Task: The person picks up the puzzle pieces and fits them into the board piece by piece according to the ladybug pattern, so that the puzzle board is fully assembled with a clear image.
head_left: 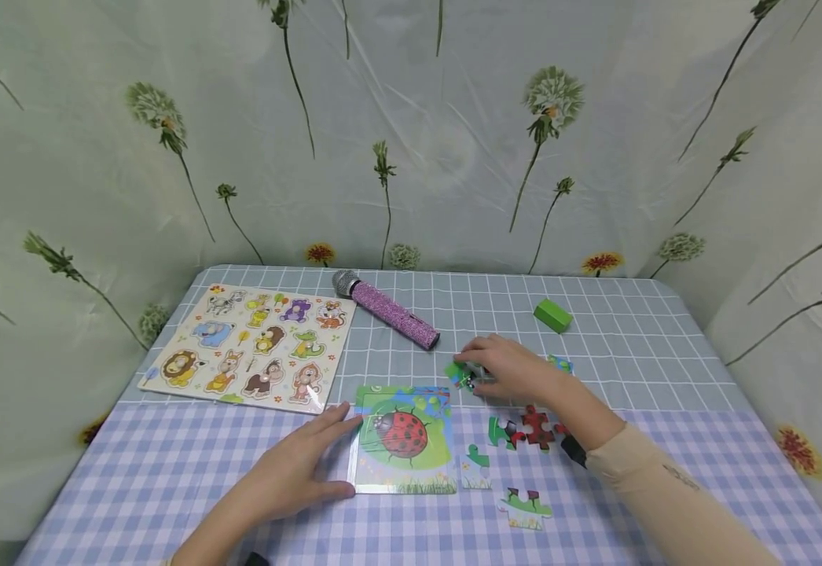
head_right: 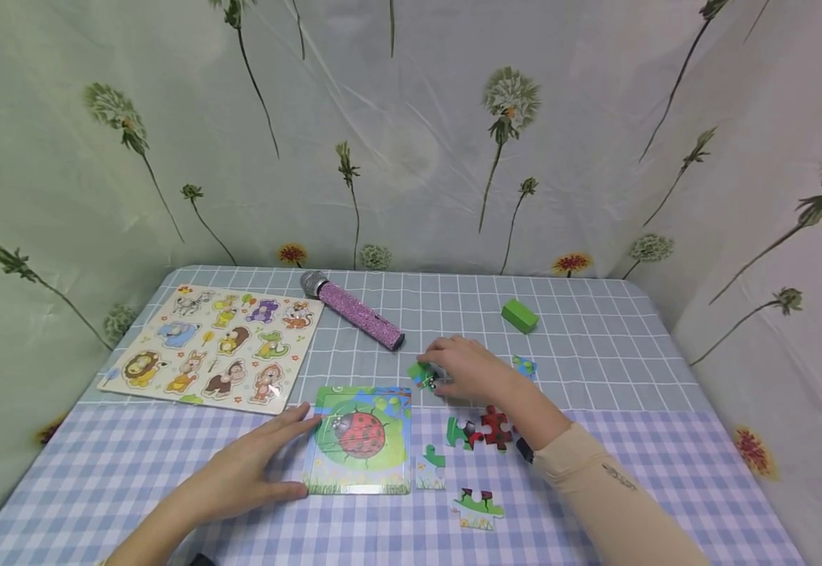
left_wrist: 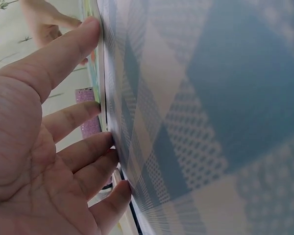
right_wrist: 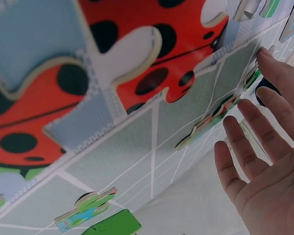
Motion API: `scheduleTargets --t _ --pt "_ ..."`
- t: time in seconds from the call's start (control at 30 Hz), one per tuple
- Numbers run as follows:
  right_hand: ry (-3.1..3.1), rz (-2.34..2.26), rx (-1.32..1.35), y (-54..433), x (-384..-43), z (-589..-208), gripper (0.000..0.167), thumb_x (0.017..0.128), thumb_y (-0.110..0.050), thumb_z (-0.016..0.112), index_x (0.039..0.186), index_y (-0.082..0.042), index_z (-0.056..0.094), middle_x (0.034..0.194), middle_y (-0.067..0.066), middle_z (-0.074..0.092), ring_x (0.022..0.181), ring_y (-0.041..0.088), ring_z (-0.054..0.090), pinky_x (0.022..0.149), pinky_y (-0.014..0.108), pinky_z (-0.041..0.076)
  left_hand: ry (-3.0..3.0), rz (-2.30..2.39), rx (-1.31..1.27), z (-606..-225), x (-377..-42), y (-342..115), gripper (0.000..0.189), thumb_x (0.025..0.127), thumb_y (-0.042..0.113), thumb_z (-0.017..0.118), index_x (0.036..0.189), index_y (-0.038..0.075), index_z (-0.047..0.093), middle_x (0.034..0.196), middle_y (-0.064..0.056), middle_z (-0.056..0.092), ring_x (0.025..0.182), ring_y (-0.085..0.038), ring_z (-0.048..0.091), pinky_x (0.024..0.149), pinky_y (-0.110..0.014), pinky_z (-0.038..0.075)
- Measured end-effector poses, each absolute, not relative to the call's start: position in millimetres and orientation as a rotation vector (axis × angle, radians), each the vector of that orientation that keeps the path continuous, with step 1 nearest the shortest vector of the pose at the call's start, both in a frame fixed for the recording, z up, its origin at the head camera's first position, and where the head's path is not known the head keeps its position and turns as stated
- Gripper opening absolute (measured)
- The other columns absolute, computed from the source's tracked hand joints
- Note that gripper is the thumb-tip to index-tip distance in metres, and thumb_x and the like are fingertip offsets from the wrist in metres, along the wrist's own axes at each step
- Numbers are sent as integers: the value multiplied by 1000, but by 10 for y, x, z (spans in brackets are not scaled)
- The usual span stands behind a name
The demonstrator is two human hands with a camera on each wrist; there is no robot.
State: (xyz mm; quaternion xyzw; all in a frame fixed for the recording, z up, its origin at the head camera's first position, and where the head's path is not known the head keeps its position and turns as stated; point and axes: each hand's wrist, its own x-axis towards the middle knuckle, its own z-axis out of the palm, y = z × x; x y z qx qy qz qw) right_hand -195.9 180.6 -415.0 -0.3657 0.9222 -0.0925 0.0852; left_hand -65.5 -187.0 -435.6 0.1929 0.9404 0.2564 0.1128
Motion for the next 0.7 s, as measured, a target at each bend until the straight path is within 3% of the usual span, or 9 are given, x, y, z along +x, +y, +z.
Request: scheduleTargets --t 0.7 --pt "2723 -280 -1187 1749 -2078 -4180 42 94 -23 85 132 -8 77 125 10 73 115 29 68 103 48 59 2773 714 594 -4349 -650 -1866 92 81 48 92 160 22 53 172 -13 43 155 -43 45 120 -66 45"
